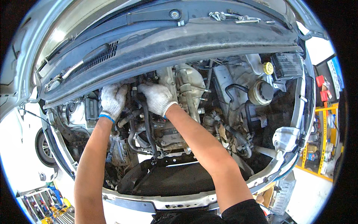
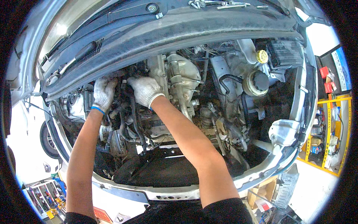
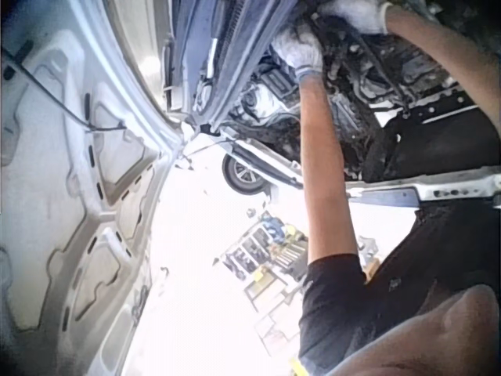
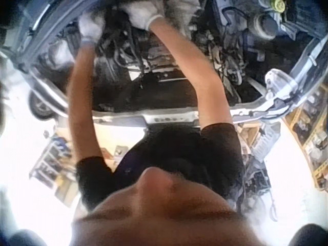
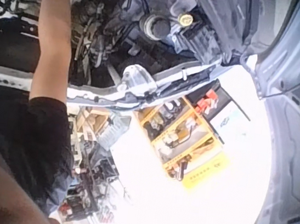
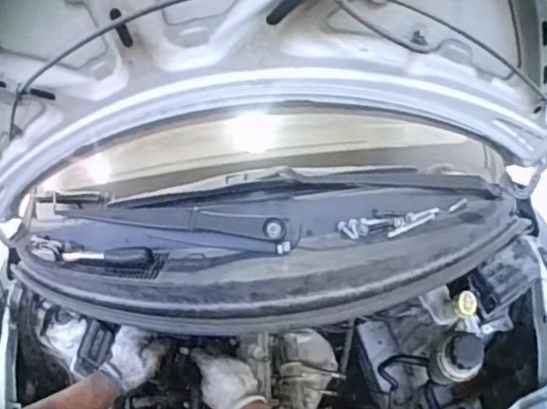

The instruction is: The person works under the hood of a white car, using a pneumatic impact wrench to remove bolts from the engine bay. They remove a metal bracket and place it aside, then continue using the impact wrench on other components.

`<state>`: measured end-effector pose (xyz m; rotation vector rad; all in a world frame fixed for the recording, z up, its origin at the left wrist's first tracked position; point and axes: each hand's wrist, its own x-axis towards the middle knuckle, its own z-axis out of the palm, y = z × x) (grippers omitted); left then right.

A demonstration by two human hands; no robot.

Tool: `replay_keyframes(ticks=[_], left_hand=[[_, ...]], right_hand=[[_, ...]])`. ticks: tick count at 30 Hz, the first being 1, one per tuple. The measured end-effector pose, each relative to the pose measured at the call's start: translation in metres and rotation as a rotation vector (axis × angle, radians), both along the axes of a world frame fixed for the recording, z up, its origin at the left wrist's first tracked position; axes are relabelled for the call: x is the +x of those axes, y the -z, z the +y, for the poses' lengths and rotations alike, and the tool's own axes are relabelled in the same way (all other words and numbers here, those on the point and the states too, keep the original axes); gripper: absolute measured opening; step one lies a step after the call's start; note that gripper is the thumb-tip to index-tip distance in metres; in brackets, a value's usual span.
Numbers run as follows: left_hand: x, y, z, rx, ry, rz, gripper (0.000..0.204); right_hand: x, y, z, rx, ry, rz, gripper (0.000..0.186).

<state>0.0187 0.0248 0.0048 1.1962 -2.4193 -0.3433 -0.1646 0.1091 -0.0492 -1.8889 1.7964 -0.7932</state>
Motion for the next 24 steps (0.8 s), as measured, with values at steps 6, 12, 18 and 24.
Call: replay_keyframes(ticks=[6, 12, 18, 24], left_hand=[[-0.003, -0.003, 0.0, 0.012, -0.01, 0.029, 0.026], [-0.003, -0.001, -0.001, -0.09, 0.018, 0.025, 0.026], [-0.007, -0.004, 0.003, -0.062, -0.051, -0.035, 0.025], [-0.008, -0.002, 0.0, -0.102, 0.005, 0.064, 0.025]], right_hand=[[-0.002, 0.008, -0.005, -0.028, -0.009, -0.002, 0.036], [0.002, 0.018, -0.005, -0.123, 0.034, -0.122, 0.034], [0.001, 0.018, -0.005, -0.12, 0.036, -0.041, 0.036], [0.001, 0.016, -0.005, -0.103, 0.04, -0.039, 0.036]])
